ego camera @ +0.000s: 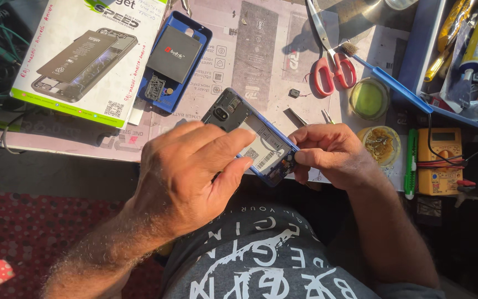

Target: The person uses a soldering iron and tweezers to work on a small electronic component, then applies a blue adhesive strip to secure it. The person places the component into a phone chassis and adjusts it with tweezers.

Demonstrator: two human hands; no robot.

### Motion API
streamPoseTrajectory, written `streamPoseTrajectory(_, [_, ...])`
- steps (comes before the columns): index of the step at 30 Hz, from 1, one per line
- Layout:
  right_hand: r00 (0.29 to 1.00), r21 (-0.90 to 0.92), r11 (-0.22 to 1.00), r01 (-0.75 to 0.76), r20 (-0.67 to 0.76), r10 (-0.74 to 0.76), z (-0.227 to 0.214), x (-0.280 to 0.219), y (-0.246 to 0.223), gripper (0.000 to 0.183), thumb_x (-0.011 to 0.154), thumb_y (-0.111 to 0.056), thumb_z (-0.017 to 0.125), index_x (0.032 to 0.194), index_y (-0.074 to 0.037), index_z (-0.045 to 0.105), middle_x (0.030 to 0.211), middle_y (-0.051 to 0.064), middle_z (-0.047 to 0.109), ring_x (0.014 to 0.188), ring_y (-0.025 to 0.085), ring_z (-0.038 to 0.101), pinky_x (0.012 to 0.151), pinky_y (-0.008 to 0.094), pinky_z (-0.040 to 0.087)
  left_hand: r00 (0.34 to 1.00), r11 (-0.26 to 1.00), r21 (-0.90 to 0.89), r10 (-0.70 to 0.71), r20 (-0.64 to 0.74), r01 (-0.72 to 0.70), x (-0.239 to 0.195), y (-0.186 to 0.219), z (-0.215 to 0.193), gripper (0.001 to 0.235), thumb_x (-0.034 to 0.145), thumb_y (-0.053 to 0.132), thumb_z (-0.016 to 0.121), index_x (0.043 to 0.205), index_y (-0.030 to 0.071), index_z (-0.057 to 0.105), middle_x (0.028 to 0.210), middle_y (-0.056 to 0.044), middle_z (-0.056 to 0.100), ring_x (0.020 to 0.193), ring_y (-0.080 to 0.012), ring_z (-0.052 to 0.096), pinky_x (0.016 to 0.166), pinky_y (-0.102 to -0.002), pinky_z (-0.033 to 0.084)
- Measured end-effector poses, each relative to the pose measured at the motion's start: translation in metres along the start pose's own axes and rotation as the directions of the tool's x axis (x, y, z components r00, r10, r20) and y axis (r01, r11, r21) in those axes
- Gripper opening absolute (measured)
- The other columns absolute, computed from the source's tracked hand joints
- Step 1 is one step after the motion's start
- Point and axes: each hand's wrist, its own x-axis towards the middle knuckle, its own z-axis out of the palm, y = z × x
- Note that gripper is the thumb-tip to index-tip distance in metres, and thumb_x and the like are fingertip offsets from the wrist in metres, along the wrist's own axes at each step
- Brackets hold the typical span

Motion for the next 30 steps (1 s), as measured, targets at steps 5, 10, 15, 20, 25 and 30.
streamPoseTrajectory(5, [0.982,-0.28,0.956,-0.086,0.138,0.128,0.002,0.01,-0.034,0.029,0.086,-0.005,0.07,0.109,0.012,0.071,0.08,0.013,0.073,0.06,0.015,0.068,0.053,0.028,0.056,0.936,0.981,-0.068,0.193,0.294,-0.181,0.044,-0.025,0.026,0.05,0.08,0.027,0.08,0.121,0.003,0.067,0.09,-0.014,0.074,0.085,-0.0327,0.072,0.077,-0.048,0.054])
streamPoseTrajectory(10, [0.989,-0.287,0.955,-0.073,0.105,0.107,-0.002,0.017,-0.042,0.026,0.086,-0.004,0.07,0.106,0.013,0.072,0.081,0.013,0.073,0.058,0.012,0.064,0.051,0.026,0.05,0.754,0.988,-0.038,-0.091,0.65,0.152,0.052,-0.038,0.045,0.032,0.085,0.033,0.074,0.112,0.015,0.076,0.084,-0.012,0.076,0.082,-0.0305,0.074,0.075,-0.044,0.054])
streamPoseTrajectory(15, [0.997,-0.159,0.987,-0.01,0.075,0.022,-0.001,0.025,-0.023,0.027,0.095,-0.01,0.072,0.109,0.013,0.073,0.083,0.013,0.071,0.064,0.013,0.063,0.055,0.026,0.05,0.708,0.898,-0.163,-0.199,0.678,0.408,0.048,-0.048,0.043,0.028,0.082,0.029,0.073,0.105,0.012,0.077,0.083,-0.008,0.078,0.077,-0.0219,0.077,0.074,-0.037,0.058])
streamPoseTrajectory(20, [1.0,-0.109,0.994,0.015,-0.002,-0.015,0.006,0.019,-0.003,0.036,0.091,-0.009,0.071,0.121,0.011,0.067,0.096,0.013,0.075,0.078,0.014,0.07,0.067,0.027,0.058,0.711,0.88,-0.161,-0.239,0.661,0.446,0.045,-0.058,0.044,0.032,0.079,0.027,0.075,0.107,0.012,0.078,0.086,-0.01,0.079,0.079,-0.021,0.077,0.075,-0.036,0.058])
streamPoseTrajectory(25, [0.994,-0.146,0.989,0.0,-0.105,-0.015,0.015,0.016,0.009,0.043,0.092,-0.004,0.072,0.131,0.011,0.063,0.098,0.013,0.074,0.082,0.014,0.07,0.071,0.029,0.059,0.689,0.93,-0.009,-0.266,0.674,0.367,0.056,-0.059,0.044,0.031,0.082,0.03,0.075,0.11,0.017,0.078,0.092,-0.01,0.078,0.087,-0.0253,0.075,0.081,-0.04,0.057])
streamPoseTrajectory(30, [0.981,-0.363,0.924,-0.117,-0.186,0.051,0.021,0.008,0.009,0.044,0.092,-0.007,0.07,0.134,0.004,0.062,0.086,0.011,0.075,0.076,0.013,0.074,0.068,0.027,0.062,0.574,0.939,0.185,-0.325,0.751,0.289,0.077,-0.055,0.051,0.027,0.088,0.033,0.071,0.112,0.022,0.078,0.1,-0.006,0.076,0.1,-0.0254,0.071,0.091,-0.045,0.052])
